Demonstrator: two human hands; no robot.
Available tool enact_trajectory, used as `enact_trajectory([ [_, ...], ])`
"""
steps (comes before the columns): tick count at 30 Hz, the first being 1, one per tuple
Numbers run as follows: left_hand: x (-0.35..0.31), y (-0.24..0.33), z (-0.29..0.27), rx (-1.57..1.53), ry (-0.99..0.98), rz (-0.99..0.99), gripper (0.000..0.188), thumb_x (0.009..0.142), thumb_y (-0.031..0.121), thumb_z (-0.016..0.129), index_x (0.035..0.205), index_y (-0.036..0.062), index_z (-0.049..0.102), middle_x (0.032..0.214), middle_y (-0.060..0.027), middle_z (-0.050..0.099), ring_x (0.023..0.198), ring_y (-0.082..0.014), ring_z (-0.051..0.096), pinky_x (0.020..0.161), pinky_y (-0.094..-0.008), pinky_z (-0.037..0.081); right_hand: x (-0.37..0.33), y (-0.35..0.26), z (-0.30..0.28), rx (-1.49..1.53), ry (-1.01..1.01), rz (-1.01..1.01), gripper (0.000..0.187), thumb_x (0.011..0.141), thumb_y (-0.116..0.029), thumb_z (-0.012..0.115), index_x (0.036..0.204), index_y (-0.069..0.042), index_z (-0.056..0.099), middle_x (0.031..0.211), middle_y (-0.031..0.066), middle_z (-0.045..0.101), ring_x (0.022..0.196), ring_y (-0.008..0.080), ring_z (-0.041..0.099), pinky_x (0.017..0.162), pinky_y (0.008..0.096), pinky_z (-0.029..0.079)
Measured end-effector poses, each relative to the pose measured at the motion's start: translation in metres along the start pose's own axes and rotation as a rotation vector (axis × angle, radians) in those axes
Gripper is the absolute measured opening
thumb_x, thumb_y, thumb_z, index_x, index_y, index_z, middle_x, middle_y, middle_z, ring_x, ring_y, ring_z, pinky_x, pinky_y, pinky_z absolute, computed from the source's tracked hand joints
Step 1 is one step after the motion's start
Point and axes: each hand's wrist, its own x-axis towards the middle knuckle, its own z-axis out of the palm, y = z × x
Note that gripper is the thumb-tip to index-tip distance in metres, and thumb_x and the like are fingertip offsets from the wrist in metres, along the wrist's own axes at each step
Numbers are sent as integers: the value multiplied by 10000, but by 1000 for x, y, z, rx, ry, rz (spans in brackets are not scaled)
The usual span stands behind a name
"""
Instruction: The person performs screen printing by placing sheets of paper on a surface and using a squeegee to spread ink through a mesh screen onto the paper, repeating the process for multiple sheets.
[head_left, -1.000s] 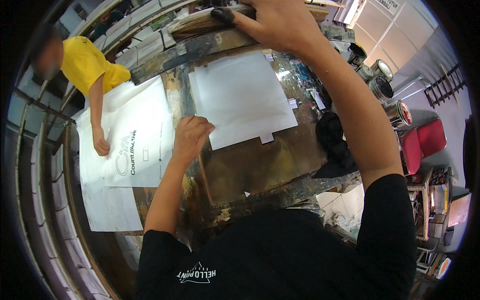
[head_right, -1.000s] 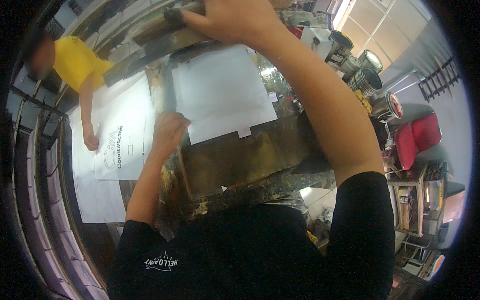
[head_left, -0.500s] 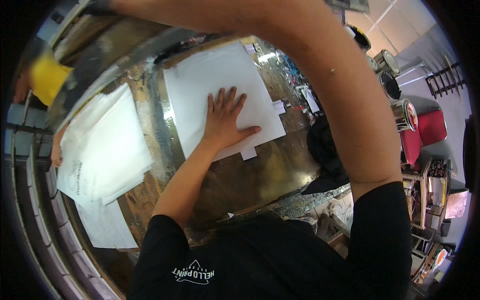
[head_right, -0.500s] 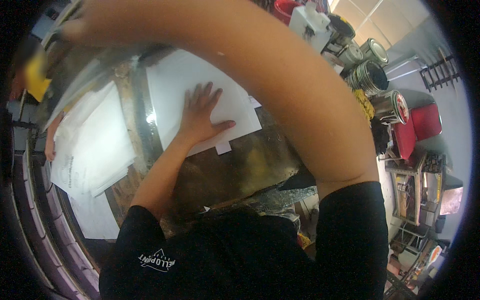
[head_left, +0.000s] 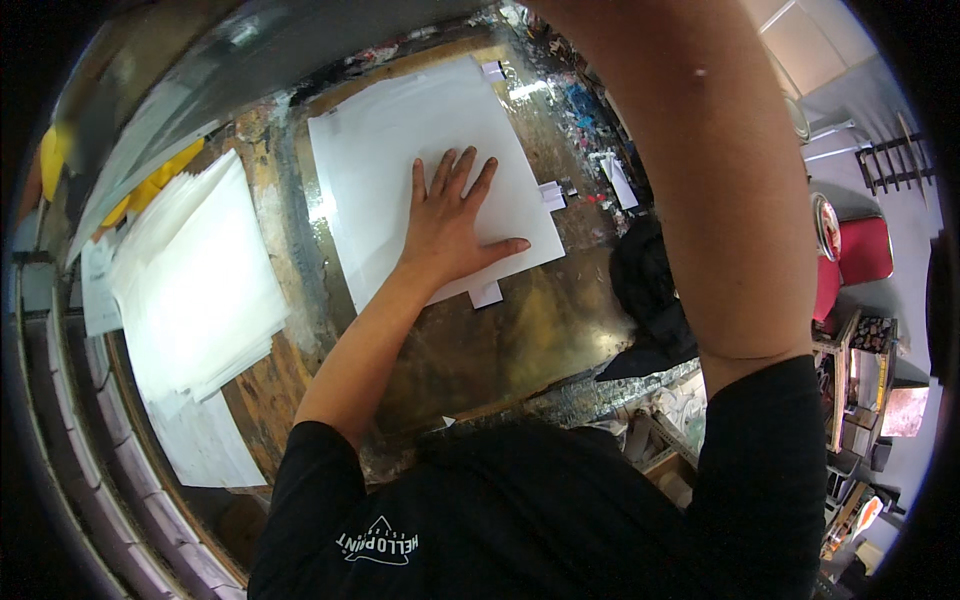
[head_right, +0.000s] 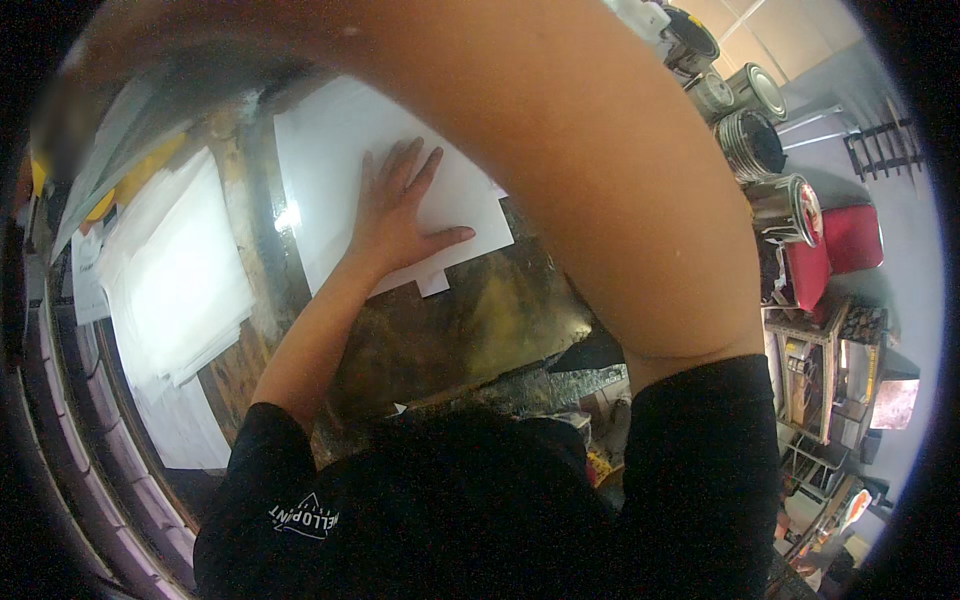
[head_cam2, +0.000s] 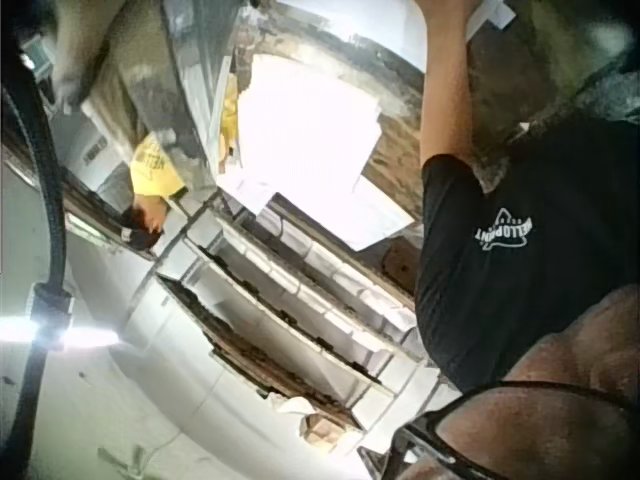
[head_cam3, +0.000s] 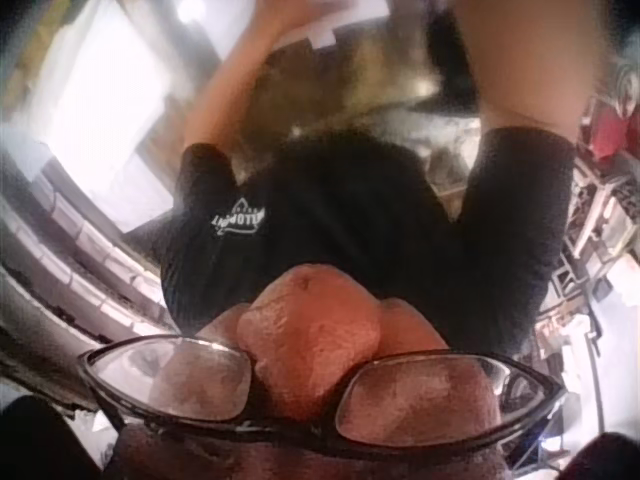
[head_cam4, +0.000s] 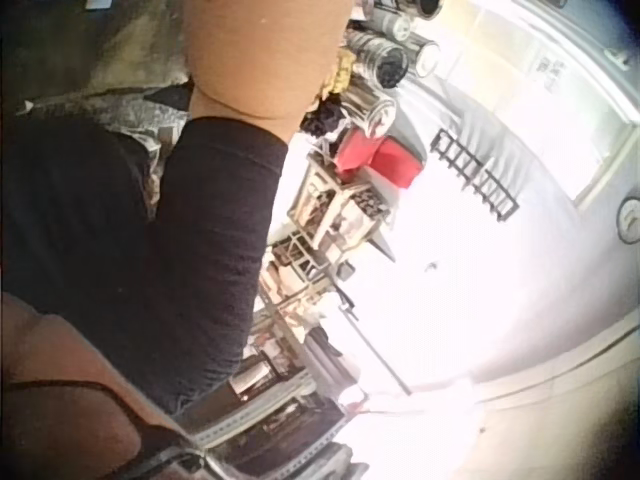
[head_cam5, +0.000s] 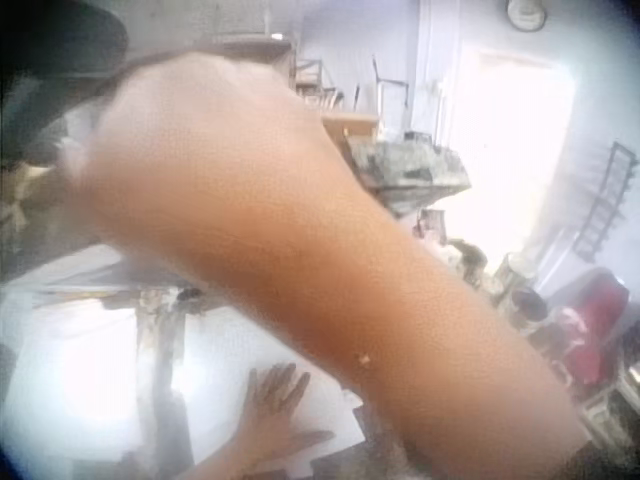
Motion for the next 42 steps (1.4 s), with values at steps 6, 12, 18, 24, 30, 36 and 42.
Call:
enact_trajectory([
  [6,-51,-42,-114,-906,550,-503,800,875,214,862,1543,40,457,1348,-159,662,1106,-209,689,936,-338,563,14,11,-21,-72,-313,17,590,1103,-464,414,644,-115,541,562,-18,453,506,154,414,526,327,423],
  [12,-162,-10,-205,-1201,563,-635,1011,772,52,917,1601,-32,345,1321,-131,650,1148,-203,658,983,-326,545,-80,36,67,75,-435,-268,533,825,-203,768,1260,-13,527,1164,218,639,1118,417,620,963,517,496],
  [18,-245,-23,-73,-492,296,-678,1126,616,398,1014,1508,-58,501,1107,-124,727,1023,-283,633,970,-420,450,-130,49,197,-47,-282,-197,549,707,-107,829,1167,-76,530,1106,108,569,1093,314,575,880,448,462],
  [24,-252,-19,-65,-187,244,-635,1259,586,651,921,1532,-53,481,976,-94,678,905,-272,543,949,-421,321,-23,115,319,-160,-98,-214,198,932,-85,560,1126,-98,599,1049,70,687,1022,277,654,874,430,470],
  [30,-249,-19,-69,-254,252,-641,1315,537,652,937,1542,-57,471,946,-43,655,892,-232,521,929,-413,324,21,140,371,-146,-172,-192,345,841,-83,699,1144,-93,534,1042,102,701,1049,315,681,866,478,482],
  [36,-249,-20,-70,-251,236,-680,1289,514,622,954,1537,-21,506,999,-86,562,951,-271,509,918,-433,351,-16,117,340,-92,-292,-198,414,814,-115,753,1157,-99,521,1062,91,691,1055,310,675,850,485,490],
  [42,-249,-23,-65,-288,199,-789,1122,495,504,1001,1427,0,630,1138,-151,559,1090,-337,535,964,-459,431,-41,100,332,-121,-224,-157,379,810,-131,772,1111,-113,542,1036,79,713,1013,319,690,849,496,504],
])
